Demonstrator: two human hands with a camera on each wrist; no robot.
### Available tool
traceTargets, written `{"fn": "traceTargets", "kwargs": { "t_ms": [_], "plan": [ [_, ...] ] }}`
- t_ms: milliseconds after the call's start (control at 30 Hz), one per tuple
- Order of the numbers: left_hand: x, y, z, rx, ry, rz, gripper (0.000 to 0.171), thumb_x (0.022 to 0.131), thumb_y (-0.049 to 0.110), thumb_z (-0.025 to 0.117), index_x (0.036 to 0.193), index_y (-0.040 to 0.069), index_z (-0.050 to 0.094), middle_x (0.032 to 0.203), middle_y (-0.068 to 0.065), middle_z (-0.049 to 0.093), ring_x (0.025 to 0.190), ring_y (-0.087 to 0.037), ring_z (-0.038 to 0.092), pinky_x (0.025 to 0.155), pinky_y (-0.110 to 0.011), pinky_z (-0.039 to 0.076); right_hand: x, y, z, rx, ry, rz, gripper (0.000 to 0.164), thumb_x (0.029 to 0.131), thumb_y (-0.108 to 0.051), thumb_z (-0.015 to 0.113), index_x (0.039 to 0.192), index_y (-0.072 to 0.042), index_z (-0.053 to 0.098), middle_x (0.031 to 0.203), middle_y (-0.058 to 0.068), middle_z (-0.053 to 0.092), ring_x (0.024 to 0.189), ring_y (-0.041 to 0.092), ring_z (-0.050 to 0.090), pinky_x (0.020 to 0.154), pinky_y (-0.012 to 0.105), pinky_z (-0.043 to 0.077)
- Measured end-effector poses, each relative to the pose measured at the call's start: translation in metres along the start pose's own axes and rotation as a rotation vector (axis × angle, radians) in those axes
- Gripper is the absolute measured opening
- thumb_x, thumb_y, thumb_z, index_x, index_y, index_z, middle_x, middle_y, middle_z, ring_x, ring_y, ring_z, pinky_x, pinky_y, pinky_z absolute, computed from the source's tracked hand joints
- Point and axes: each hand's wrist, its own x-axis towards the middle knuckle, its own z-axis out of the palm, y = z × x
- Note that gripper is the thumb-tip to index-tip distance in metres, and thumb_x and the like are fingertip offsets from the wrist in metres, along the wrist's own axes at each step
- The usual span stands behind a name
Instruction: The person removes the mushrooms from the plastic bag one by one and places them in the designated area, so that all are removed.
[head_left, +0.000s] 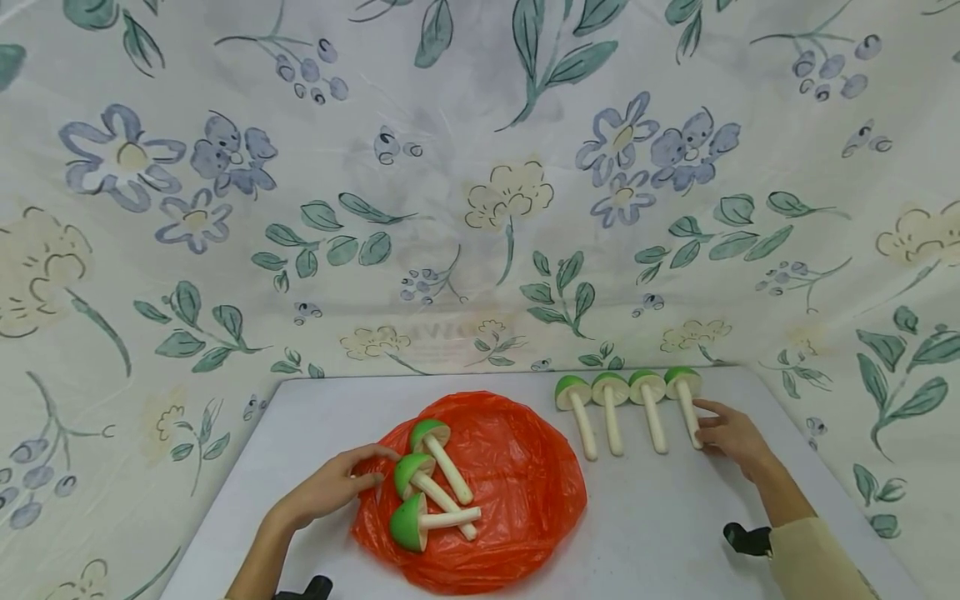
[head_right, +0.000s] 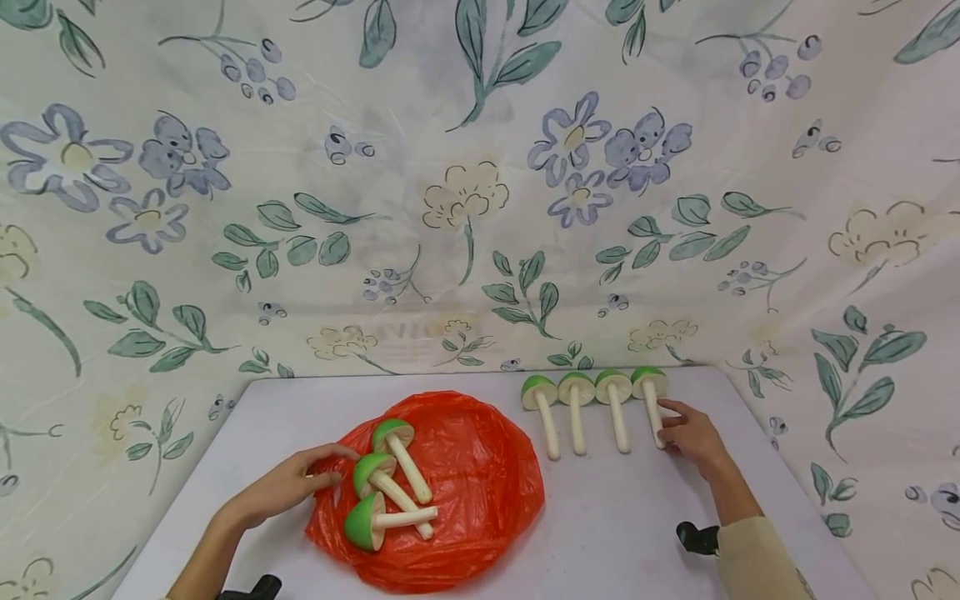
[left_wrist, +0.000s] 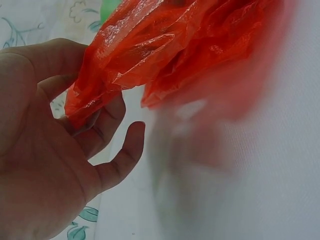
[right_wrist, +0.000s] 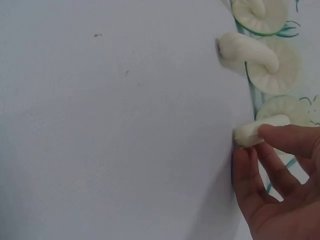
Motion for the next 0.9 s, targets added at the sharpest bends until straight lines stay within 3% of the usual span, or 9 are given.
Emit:
{"fn": "traceTargets", "kwargs": {
  "t_ms": [367, 900],
  "plan": [
    [-0.0012, 0.0019, 0.0000, -0.005, -0.004, 0.011, 0.028, 0.100, 0.023, 0.061, 0.128, 0.019, 0.065, 0.143, -0.013, 0.055, 0.132, -0.038, 0.044, 0.106, -0.065, 0.040, -0.0023, 0.0056, -0.0025, -0.043, -0.040, 0.033, 0.076, 0.094, -0.013, 0.068, 0.157, -0.002, 0.026, 0.141, 0.037, 0.045, 0.109, 0.029, 0.062, 0.084, 0.032, 0.056],
    [-0.0001, -0.0002, 0.0004, -0.006, 0.003, 0.010, 0.027, 0.100, 0.025, 0.061, 0.127, 0.021, 0.065, 0.142, -0.011, 0.055, 0.135, -0.039, 0.043, 0.108, -0.066, 0.037, -0.0064, 0.0037, -0.0019, -0.051, -0.039, 0.008, 0.077, 0.095, -0.016, 0.067, 0.157, 0.000, 0.023, 0.140, 0.038, 0.045, 0.110, 0.031, 0.062, 0.086, 0.034, 0.055]
  ]
}}
